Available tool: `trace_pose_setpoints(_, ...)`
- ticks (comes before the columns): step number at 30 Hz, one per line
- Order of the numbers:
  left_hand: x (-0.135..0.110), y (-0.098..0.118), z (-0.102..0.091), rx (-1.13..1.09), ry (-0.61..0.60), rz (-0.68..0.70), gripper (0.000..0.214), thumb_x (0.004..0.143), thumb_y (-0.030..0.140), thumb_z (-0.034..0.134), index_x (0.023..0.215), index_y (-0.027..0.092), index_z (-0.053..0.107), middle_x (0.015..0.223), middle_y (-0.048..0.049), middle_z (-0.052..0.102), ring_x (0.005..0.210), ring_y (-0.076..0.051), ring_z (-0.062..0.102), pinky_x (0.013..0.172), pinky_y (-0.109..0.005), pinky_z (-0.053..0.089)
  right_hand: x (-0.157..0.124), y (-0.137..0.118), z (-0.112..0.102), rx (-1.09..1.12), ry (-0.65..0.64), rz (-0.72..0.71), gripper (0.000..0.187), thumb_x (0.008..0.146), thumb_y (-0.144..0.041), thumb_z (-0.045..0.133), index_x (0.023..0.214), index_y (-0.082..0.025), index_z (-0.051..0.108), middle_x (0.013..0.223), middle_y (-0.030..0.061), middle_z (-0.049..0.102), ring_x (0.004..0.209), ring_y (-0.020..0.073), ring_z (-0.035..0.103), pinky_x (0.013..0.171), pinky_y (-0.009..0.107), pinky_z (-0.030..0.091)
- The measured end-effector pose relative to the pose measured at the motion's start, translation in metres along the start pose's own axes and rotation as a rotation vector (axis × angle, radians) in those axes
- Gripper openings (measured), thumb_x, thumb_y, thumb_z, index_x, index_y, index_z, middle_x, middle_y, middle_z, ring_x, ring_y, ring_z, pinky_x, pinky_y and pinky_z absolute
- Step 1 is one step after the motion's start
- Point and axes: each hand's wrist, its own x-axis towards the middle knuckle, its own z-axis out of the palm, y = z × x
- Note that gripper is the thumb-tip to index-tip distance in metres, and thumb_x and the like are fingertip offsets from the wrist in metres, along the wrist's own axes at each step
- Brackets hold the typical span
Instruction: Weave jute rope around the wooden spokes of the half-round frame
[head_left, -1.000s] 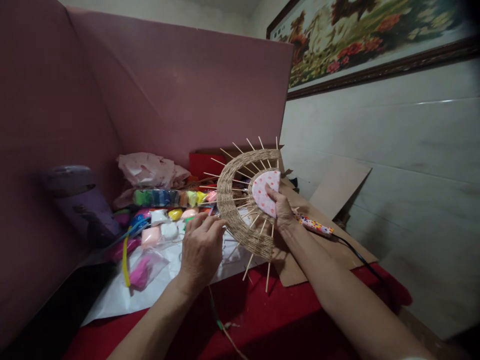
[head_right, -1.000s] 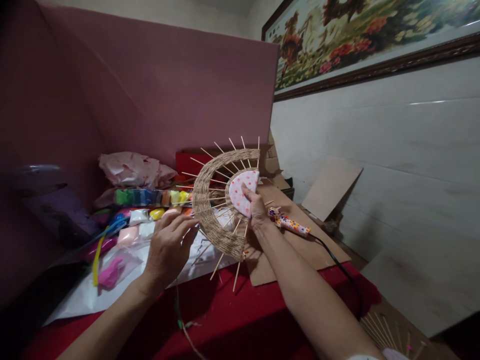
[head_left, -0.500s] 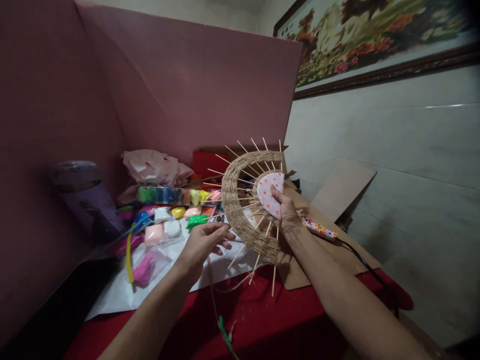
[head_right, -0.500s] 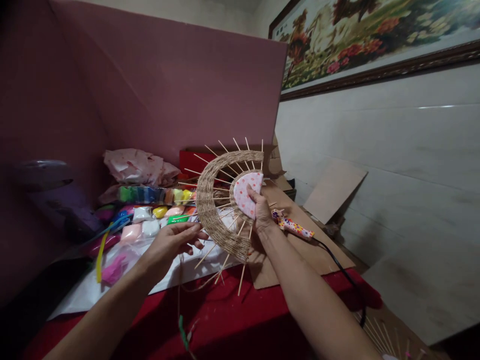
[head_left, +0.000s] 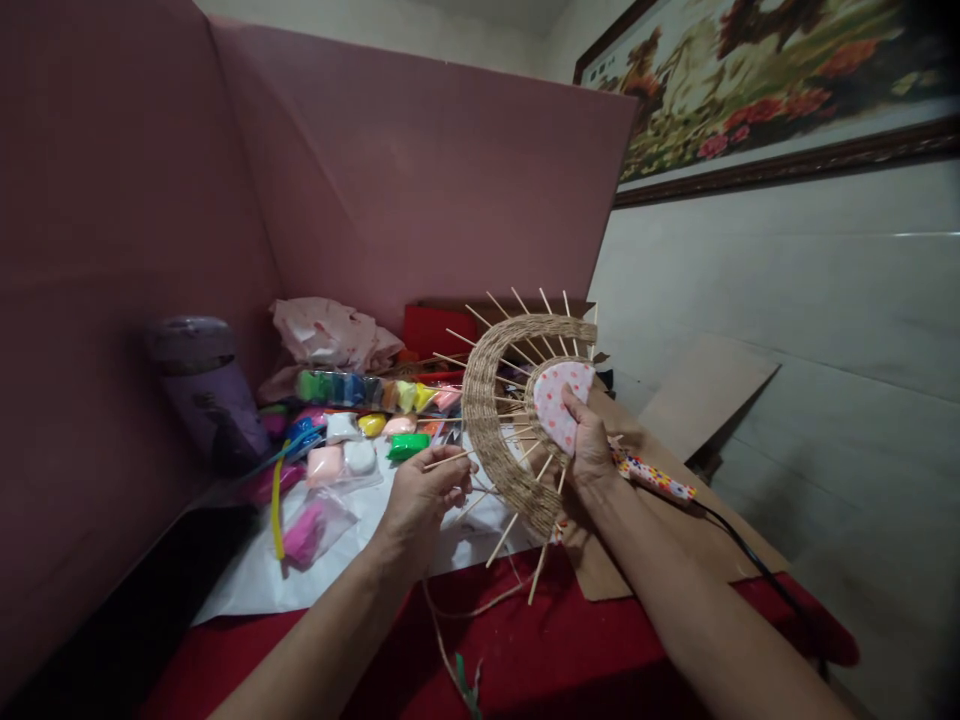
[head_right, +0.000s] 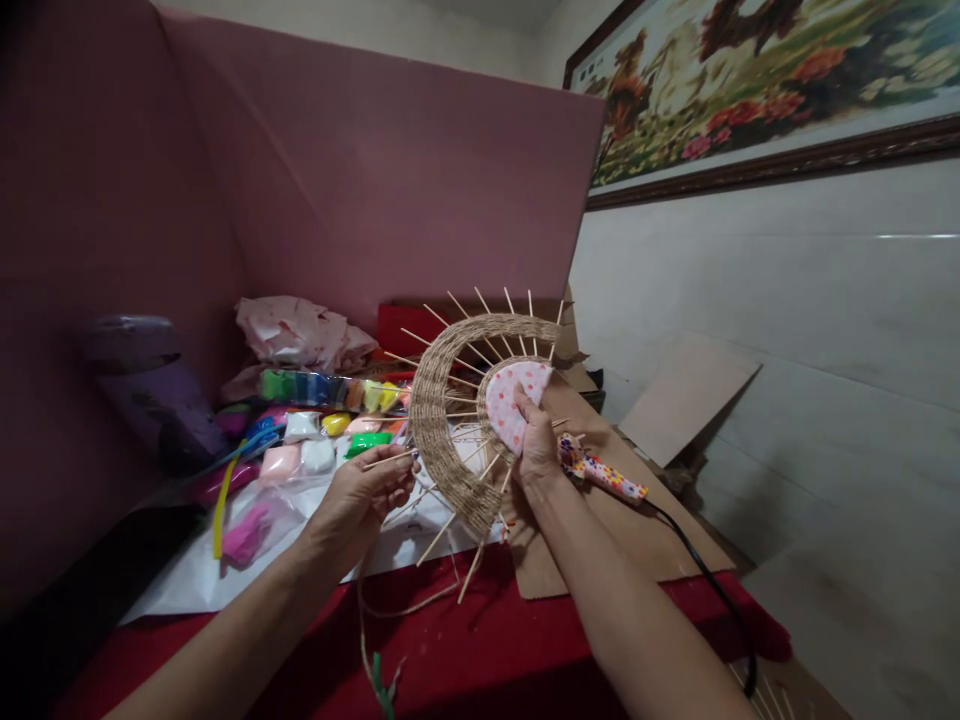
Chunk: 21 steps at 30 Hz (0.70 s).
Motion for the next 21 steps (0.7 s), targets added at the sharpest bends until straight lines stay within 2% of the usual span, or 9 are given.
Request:
trace_pose_setpoints(3, -0.0013, 0.001, 0.0005, -0.106, 0.013, -0.056, 0.024, 0.059, 0.013, 0.069, 0.079, 0.013, 0.056, 0.062, 0.0022, 0.056, 0.052, -0.005, 0.051, 0.052, -0.017, 0.041, 0.0016, 0.0018, -0.0024, 0.016, -0.001, -0.027, 0.021, 0.068, -0.015, 0.062, 0.09, -0.013, 0.064, 0.075, 0.0024, 0.071, 0.074, 0.0155, 0.068, 0.072, 0.028, 0.056)
trace_pose_setpoints(6, -0.0041, 0.0022, 0.0021, -0.149, -0.014, -0.08, 0.021, 0.059, 0.013, 0.068, 0.076, 0.013, 0.056, 0.06, 0.003, 0.054, 0.052, -0.006, 0.052, 0.054, -0.018, 0.042, 0.0019, 0.0035, -0.004, -0.001, -0.018, -0.013, 0.021, 0.068, -0.018, 0.064, 0.088, -0.013, 0.064, 0.078, 0.0033, 0.071, 0.075, 0.0166, 0.068, 0.073, 0.029, 0.056)
trace_pose_setpoints(10, -0.0067, 0.0026, 0.0045, -0.115, -0.046, -0.064, 0.019, 0.057, 0.017, 0.07, 0.072, 0.012, 0.059, 0.057, 0.0031, 0.053, 0.047, -0.006, 0.047, 0.048, -0.019, 0.037, 0.0022, 0.0034, -0.0042, -0.021, 0.007, -0.012, 0.021, 0.067, -0.019, 0.065, 0.087, -0.012, 0.064, 0.076, 0.0042, 0.071, 0.076, 0.0174, 0.068, 0.073, 0.029, 0.056)
trace_pose_setpoints(13, -0.0065, 0.002, 0.0056, -0.1, 0.007, -0.06, 0.022, 0.054, 0.016, 0.073, 0.073, 0.011, 0.064, 0.061, 0.0017, 0.056, 0.046, -0.004, 0.043, 0.046, -0.018, 0.033, 0.0009, 0.0021, -0.002, -0.012, 0.045, -0.015, 0.021, 0.067, -0.017, 0.065, 0.088, -0.012, 0.064, 0.074, 0.0036, 0.071, 0.075, 0.0172, 0.068, 0.073, 0.029, 0.056)
trace_pose_setpoints(17, -0.005, 0.0004, 0.0059, -0.066, 0.044, -0.072, 0.025, 0.05, 0.017, 0.075, 0.073, 0.011, 0.066, 0.061, 0.0007, 0.058, 0.05, -0.005, 0.046, 0.049, -0.019, 0.035, -0.0014, 0.0019, 0.0005, 0.0, 0.055, -0.005, 0.024, 0.067, -0.017, 0.065, 0.09, -0.013, 0.064, 0.074, 0.0034, 0.072, 0.075, 0.0178, 0.068, 0.073, 0.031, 0.056)
trace_pose_setpoints(21, -0.0024, -0.0019, 0.004, -0.036, 0.046, -0.026, 0.025, 0.051, 0.019, 0.075, 0.073, 0.01, 0.065, 0.063, -0.0011, 0.06, 0.053, -0.007, 0.049, 0.051, -0.019, 0.035, 0.0005, 0.0034, -0.0013, 0.012, 0.033, -0.001, 0.025, 0.066, -0.019, 0.066, 0.09, -0.014, 0.065, 0.077, 0.003, 0.072, 0.072, 0.0178, 0.068, 0.073, 0.032, 0.056)
